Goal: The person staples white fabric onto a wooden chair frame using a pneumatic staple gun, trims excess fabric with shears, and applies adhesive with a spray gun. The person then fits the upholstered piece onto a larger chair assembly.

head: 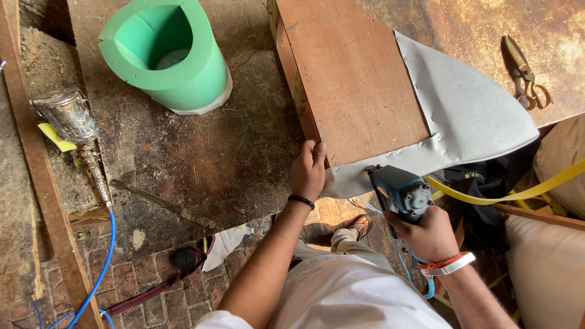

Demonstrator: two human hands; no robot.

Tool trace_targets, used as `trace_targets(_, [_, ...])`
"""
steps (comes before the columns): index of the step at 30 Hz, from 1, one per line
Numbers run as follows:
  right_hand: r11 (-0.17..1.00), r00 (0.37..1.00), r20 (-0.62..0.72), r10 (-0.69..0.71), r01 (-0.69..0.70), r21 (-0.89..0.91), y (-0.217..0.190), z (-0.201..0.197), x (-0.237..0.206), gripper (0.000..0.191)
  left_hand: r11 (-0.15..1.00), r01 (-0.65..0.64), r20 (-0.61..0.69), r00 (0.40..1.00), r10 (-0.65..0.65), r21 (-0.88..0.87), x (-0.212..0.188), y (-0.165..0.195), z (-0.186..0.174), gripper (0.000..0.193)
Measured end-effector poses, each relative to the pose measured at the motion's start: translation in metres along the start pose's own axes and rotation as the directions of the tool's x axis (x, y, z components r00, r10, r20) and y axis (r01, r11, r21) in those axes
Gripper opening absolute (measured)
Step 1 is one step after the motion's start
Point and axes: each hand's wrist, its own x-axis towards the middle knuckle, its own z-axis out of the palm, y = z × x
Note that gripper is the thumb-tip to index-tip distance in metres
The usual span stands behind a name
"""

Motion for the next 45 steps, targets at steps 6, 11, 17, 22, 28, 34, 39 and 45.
trace_targets(6, [0.99,0.999,-0.044,0.022,-0.016,0.138,0.034,-0.009,0.006,0.024,0.985,-0.14,0.278,0.954,0.108,0.097,-0.024,-0.014,-0.024,0.071])
trace_targets(11, [0.996,0.999,-0.041,-0.017,0.02,0.086,0.052,-0.016,0.015,0.027,0.999,0.004,0.356,0.934,-0.019,0.043,-0.029,0.005,-0.021,0.059])
trace_targets(17, [0.968,0.997,-0.058,-0.048,0.06,0.242,0.07,-0.034,0.032,0.026,0.986,0.165,0.403,0.901,-0.162,0.027,-0.035,0.028,-0.001,0.064])
trace_targets(22, [0.983,0.999,0.037,-0.037,0.03,0.183,0.085,-0.047,0.049,0.023,0.872,0.33,0.384,0.905,-0.183,-0.362,-0.044,0.022,0.007,0.064])
trace_targets(28, [0.714,0.889,0.344,-0.302,-0.029,0.7,0.092,-0.029,0.035,0.014,0.827,0.46,0.362,0.868,-0.341,-0.323,-0.042,-0.025,-0.001,0.013])
trace_targets(34, [0.845,0.945,0.037,-0.325,0.273,0.459,0.069,0.041,-0.05,0.032,0.919,0.348,0.497,0.84,-0.219,-0.184,-0.039,-0.067,0.022,0.006])
trace_targets(39, [0.976,0.975,-0.128,-0.181,0.195,0.1,0.031,0.109,-0.118,0.095,0.987,0.112,0.649,0.761,-0.012,-0.113,-0.035,-0.073,-0.027,0.02])
trace_targets(45, [0.981,0.965,-0.215,0.149,-0.118,0.152,0.006,0.141,-0.165,0.078,0.481,-0.835,0.321,0.394,0.861,-0.266,-0.033,-0.004,-0.086,0.061])
